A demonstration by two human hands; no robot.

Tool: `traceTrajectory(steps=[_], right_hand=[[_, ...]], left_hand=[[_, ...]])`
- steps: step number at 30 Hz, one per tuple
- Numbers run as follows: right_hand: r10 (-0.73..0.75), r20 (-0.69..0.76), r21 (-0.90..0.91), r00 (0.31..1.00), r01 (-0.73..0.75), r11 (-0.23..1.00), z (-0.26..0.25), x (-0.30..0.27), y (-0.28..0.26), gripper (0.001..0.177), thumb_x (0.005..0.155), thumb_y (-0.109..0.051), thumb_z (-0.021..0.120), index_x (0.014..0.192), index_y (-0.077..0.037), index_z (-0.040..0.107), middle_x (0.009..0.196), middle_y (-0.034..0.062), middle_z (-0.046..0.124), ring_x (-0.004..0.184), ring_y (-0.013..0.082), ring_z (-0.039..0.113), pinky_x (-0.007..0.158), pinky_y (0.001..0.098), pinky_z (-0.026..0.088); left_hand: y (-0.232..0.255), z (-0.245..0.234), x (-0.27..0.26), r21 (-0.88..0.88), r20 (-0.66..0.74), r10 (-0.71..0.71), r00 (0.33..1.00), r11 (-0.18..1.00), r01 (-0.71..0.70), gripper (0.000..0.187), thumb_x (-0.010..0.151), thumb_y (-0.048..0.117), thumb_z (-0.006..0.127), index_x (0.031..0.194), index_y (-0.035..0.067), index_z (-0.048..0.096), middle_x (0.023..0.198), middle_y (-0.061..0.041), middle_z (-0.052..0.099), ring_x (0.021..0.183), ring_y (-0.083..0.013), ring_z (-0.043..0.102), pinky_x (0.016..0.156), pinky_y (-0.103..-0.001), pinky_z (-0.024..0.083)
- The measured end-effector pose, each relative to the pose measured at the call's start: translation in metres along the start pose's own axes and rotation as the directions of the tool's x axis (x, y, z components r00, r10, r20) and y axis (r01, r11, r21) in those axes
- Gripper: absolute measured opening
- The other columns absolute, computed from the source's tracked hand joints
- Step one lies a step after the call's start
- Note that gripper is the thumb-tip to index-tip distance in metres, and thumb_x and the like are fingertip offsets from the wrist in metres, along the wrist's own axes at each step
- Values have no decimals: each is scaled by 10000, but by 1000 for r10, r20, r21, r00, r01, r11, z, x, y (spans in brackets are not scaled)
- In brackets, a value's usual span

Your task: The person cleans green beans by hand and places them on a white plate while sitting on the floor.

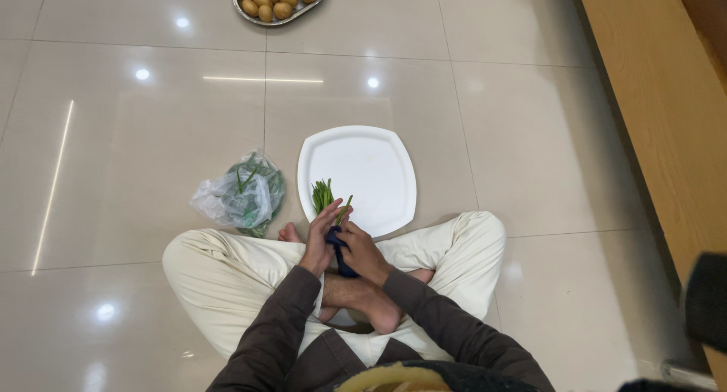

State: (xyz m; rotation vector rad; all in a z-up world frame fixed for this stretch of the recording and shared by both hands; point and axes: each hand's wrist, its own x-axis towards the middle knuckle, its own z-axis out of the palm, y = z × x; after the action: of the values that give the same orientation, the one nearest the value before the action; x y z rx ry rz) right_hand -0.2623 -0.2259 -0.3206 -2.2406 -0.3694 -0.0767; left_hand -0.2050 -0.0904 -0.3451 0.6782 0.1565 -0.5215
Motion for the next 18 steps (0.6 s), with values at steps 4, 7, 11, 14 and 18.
traceTrajectory(steps=[4,7,11,14,18], right_hand=[[79,-11,83,997,-78,993,-32,2,1,363,793,66,667,1146,6,727,1048,143,675,932,315,720,834,393,590],[-21,-137,-42,990,15,999,-50,7,-3,414,765,52,675,1177,16,704,1055,155,657,908,309,702,789,379,583],[-550,189,-482,813,565,670,-51,21,21,417,805,-7,694,1210,86,658,1043,148,617,922,290,675,823,371,582],[-502,223,-495,835,541,680,-60,31,46,452,766,-24,685,1195,117,666,1007,157,626,853,282,660,756,370,576],[-356,59,-522,933,332,785,-71,31,57,372,787,-4,681,1153,63,683,1016,140,637,853,282,666,742,372,576]], left_hand=[[-6,-4,6,78,11,59,998,995,-60,460,1029,77,493,1460,-84,475,1346,-226,627,1292,-258,605,1134,-359,461],[-13,-13,8,139,9,23,1000,990,-24,539,928,-57,507,1464,-10,495,1352,-137,647,1177,-171,626,1003,-285,503],[-35,-30,15,159,7,13,1000,987,-14,476,952,-80,521,1423,-50,585,1213,-170,688,1005,-154,670,885,-258,552],[-45,-37,19,276,-92,37,995,961,-10,350,991,-47,559,1323,-108,649,1140,-162,716,937,-150,703,834,-257,568],[-42,-38,16,313,-109,31,994,950,4,354,977,-20,536,1313,-85,629,1064,-160,721,879,-186,731,805,-282,607]])
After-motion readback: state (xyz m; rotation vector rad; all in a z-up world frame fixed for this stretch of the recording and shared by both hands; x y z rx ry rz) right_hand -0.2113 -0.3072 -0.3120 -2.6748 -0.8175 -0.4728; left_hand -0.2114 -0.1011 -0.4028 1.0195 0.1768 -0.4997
